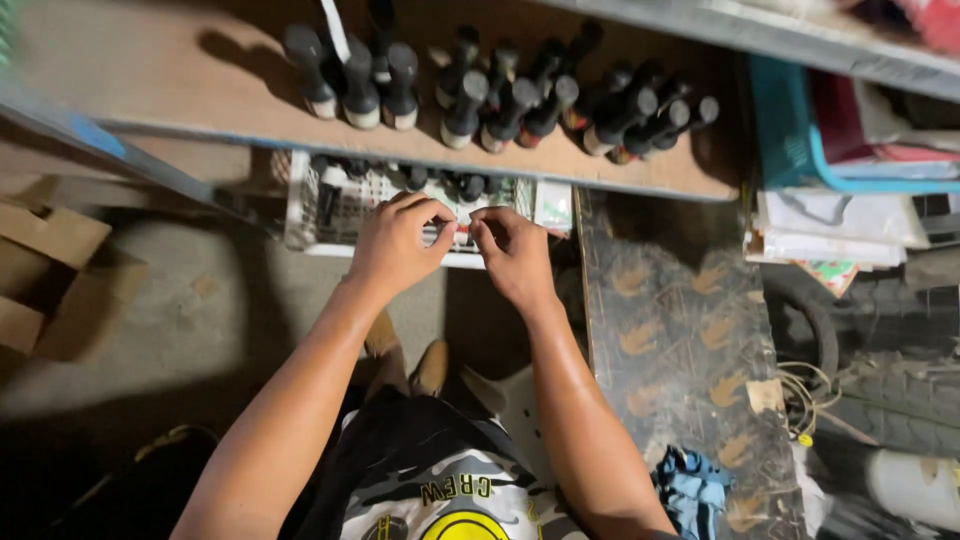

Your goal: The person takes small black bottles from a white plastic crate and places them onto a shelf above. They repeatedly reach into the crate, pick up bottles, and arrange them in rows on the shelf.

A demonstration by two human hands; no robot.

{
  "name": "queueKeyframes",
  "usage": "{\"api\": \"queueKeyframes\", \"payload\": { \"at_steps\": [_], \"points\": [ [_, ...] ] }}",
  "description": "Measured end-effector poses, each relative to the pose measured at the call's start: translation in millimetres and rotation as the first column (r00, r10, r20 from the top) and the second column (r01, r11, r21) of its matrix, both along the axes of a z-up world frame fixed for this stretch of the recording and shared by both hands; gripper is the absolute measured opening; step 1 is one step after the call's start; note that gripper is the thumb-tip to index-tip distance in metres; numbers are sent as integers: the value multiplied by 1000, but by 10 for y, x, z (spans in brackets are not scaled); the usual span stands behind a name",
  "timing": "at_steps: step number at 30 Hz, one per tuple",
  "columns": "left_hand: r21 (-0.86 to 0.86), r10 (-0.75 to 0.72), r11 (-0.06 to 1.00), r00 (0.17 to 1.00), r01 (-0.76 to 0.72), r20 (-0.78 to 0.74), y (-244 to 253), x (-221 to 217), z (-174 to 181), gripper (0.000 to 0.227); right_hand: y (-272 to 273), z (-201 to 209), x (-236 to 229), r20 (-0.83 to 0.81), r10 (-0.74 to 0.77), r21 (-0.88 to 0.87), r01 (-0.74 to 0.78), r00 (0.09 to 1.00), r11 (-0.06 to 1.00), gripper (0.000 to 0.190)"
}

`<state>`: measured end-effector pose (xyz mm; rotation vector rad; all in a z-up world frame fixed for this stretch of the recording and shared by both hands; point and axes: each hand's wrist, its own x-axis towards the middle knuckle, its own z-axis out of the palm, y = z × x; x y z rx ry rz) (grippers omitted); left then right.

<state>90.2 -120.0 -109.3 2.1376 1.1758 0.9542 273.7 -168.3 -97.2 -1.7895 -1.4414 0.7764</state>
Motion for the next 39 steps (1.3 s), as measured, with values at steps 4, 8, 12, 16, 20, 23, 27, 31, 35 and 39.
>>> {"api": "queueKeyframes", "payload": {
  "at_steps": [4,8,12,16,20,23,27,31,35,39],
  "points": [
    [-152,-8,988,996,-6,-91,-163,52,-398,5,-112,-387,73,-31,0,-85,-3,1000,996,14],
    [-398,-128,917,951,6,-280,-271,45,-601,18,-186,-614,58,82,107,-118,-97,991,988,24],
    [-450,-146,892,924,-30,-352,-238,87,-868,25,-191,-730,-4,147,138,-148,-116,979,982,32],
    [-452,-158,891,895,-54,-418,-205,151,-1246,32,-138,-1116,56,175,190,-191,-156,966,969,38],
    [-474,-184,878,870,-64,-458,-183,259,-1662,42,-118,-1624,171,312,283,-287,-194,907,938,38],
    [-442,-189,895,847,-59,-496,-214,327,-1746,44,-157,-1718,160,388,301,-300,-189,871,935,35],
    [-454,-217,888,810,-68,-545,-254,271,-1774,51,-230,-1598,43,386,277,-266,-181,880,947,31],
    [-370,-157,927,834,-60,-529,-346,212,-1832,49,-311,-1626,-4,353,247,-248,-164,902,955,29],
    [-297,-113,953,841,-58,-529,-417,100,-1886,45,-382,-1589,-118,303,227,-223,-162,926,961,26],
    [-326,-119,944,865,-54,-487,-392,103,-2022,56,-410,-1629,-93,248,188,-211,-137,950,968,24]
  ]
}}
